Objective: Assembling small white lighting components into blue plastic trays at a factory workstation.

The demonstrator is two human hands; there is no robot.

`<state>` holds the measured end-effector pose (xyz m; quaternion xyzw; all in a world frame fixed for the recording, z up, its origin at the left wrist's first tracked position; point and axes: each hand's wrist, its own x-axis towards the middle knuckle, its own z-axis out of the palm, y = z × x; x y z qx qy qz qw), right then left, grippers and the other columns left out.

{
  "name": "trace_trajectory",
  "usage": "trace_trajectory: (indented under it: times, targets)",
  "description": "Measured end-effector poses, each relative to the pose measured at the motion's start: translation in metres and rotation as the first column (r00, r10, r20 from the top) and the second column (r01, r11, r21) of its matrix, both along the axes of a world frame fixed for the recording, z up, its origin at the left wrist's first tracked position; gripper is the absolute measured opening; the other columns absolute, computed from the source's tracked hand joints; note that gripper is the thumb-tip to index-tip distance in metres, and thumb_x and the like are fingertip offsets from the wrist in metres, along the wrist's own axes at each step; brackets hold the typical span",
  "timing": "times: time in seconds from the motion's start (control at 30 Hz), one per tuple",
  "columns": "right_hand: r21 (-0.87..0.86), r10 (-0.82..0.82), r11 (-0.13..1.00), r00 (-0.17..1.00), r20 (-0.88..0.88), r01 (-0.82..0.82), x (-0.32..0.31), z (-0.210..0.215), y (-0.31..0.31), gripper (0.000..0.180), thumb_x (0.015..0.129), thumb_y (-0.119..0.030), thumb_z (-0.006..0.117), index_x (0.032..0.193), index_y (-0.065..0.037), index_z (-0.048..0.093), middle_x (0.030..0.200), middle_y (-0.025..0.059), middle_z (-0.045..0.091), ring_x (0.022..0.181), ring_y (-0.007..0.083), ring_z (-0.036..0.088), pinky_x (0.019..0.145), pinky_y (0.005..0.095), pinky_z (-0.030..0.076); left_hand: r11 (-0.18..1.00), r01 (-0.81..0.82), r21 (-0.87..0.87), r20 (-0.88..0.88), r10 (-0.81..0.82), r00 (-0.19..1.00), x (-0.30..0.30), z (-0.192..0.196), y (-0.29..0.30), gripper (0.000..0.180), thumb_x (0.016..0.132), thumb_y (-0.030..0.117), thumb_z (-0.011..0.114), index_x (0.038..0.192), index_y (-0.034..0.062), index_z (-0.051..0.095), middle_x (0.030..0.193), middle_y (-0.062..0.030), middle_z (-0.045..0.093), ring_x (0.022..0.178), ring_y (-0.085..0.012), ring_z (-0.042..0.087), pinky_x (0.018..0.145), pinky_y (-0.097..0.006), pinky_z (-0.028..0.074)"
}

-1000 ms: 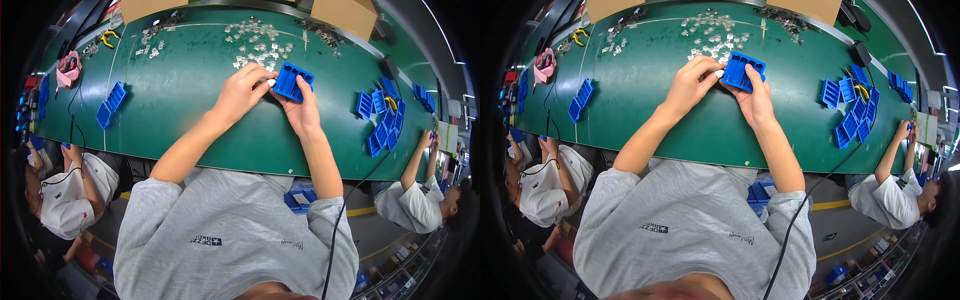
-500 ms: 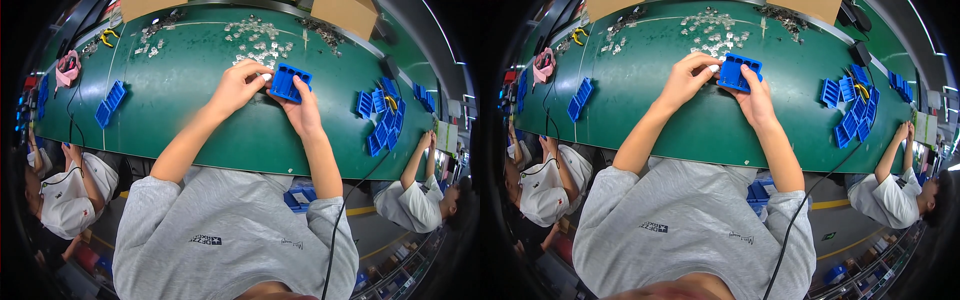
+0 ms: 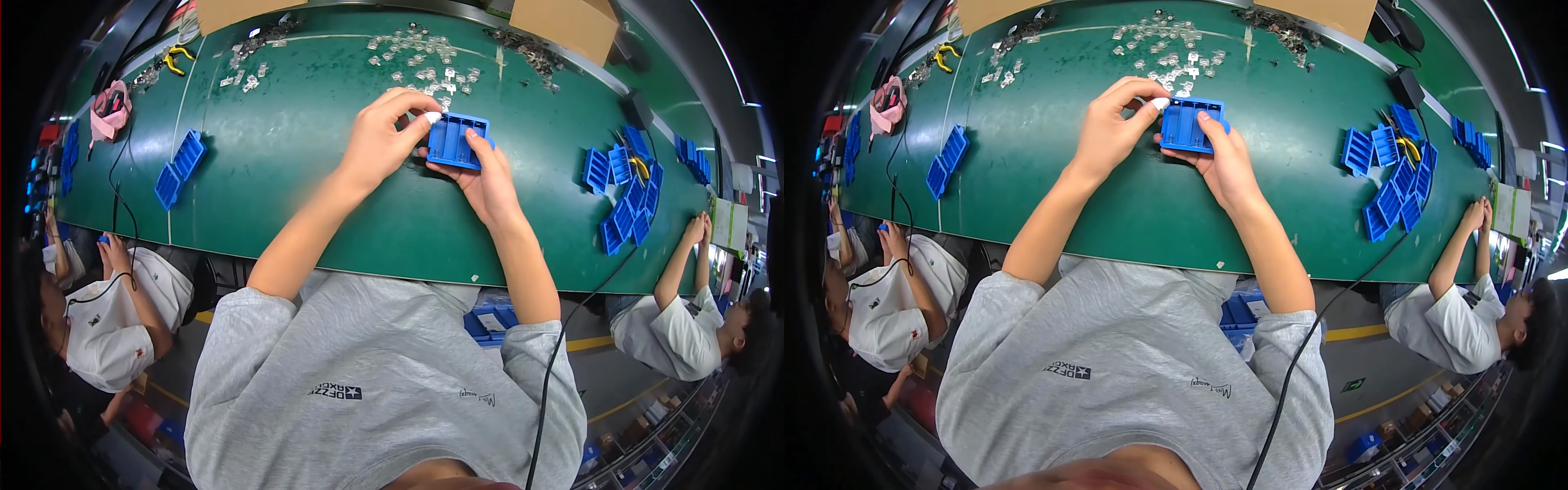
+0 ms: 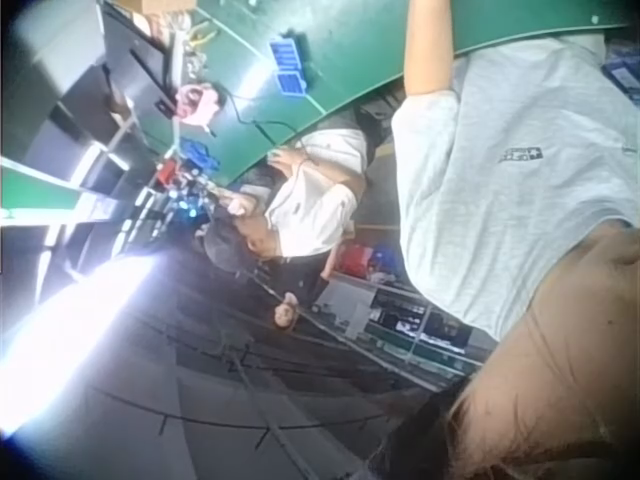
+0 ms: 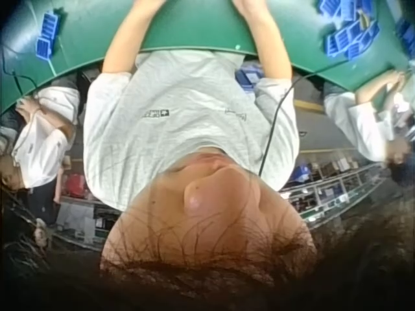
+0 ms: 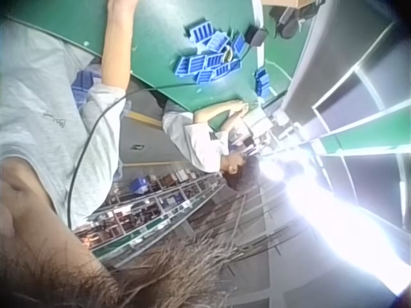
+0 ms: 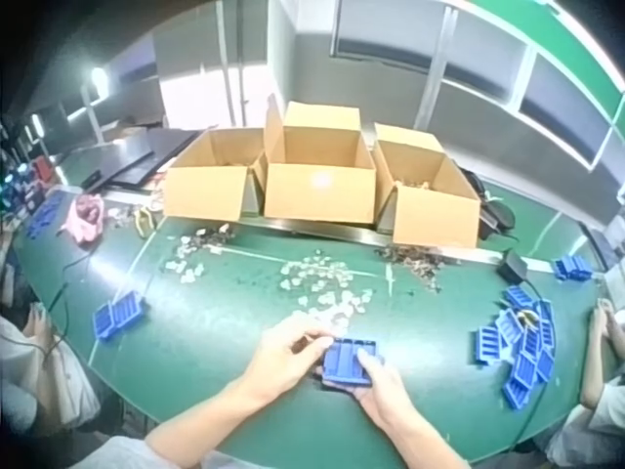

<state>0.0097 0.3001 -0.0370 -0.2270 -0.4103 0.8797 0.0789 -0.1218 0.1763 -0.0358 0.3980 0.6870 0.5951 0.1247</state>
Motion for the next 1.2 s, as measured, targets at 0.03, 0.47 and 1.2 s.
trace_trajectory:
  times: [0.03, 0.47, 1.2]
  targets:
    - [0.0, 0.004, 1.0, 1.0, -0.001, -0.004, 0.0, 0.0, -0.001, 0.045, 0.1, -0.028, 0.044, 0.127, 0.008, 0.045, 0.115, 0.0216, 0.061, 0.1, 0.0337, 0.066, 0.085, 0.0403, 0.056, 1.0, -0.005, -0.02, 0.0, 0.005, 1.0, 0.0, -0.001, 0.0, 0.015, 0.086, 0.003, 0.062, 0.1, 0.003, 0.067, 0.098, -0.0056, 0.066, 0.086, -0.015, 0.063, 0.073, -0.027, 0.05]
    - [0.063, -0.012, 0.998, 1.0, 0.012, 0.012, 0.0, -0.003, -0.001, 0.042, 0.1, -0.028, 0.045, 0.122, 0.007, 0.049, 0.11, 0.0191, 0.063, 0.096, 0.0296, 0.067, 0.083, 0.0378, 0.057, 0.993, -0.018, -0.117, -0.149, 0.0, 0.989, 0.001, 0.0, -0.003, 0.013, 0.084, 0.001, 0.062, 0.097, 0.0017, 0.064, 0.096, -0.0055, 0.065, 0.085, -0.0155, 0.063, 0.067, -0.026, 0.048]
    - [0.244, -0.061, 0.968, 0.998, -0.029, 0.066, 0.002, -0.009, -0.008, 0.036, 0.1, -0.027, 0.052, 0.119, 0.003, 0.051, 0.104, 0.0103, 0.063, 0.092, 0.0169, 0.064, 0.08, 0.0298, 0.054, 0.988, 0.144, 0.061, 0.709, -0.144, 0.69, 0.009, -0.02, 0.008, 0.027, 0.098, 0.025, 0.053, 0.111, 0.0024, 0.059, 0.092, -0.003, 0.062, 0.08, -0.0092, 0.056, 0.07, -0.025, 0.046]
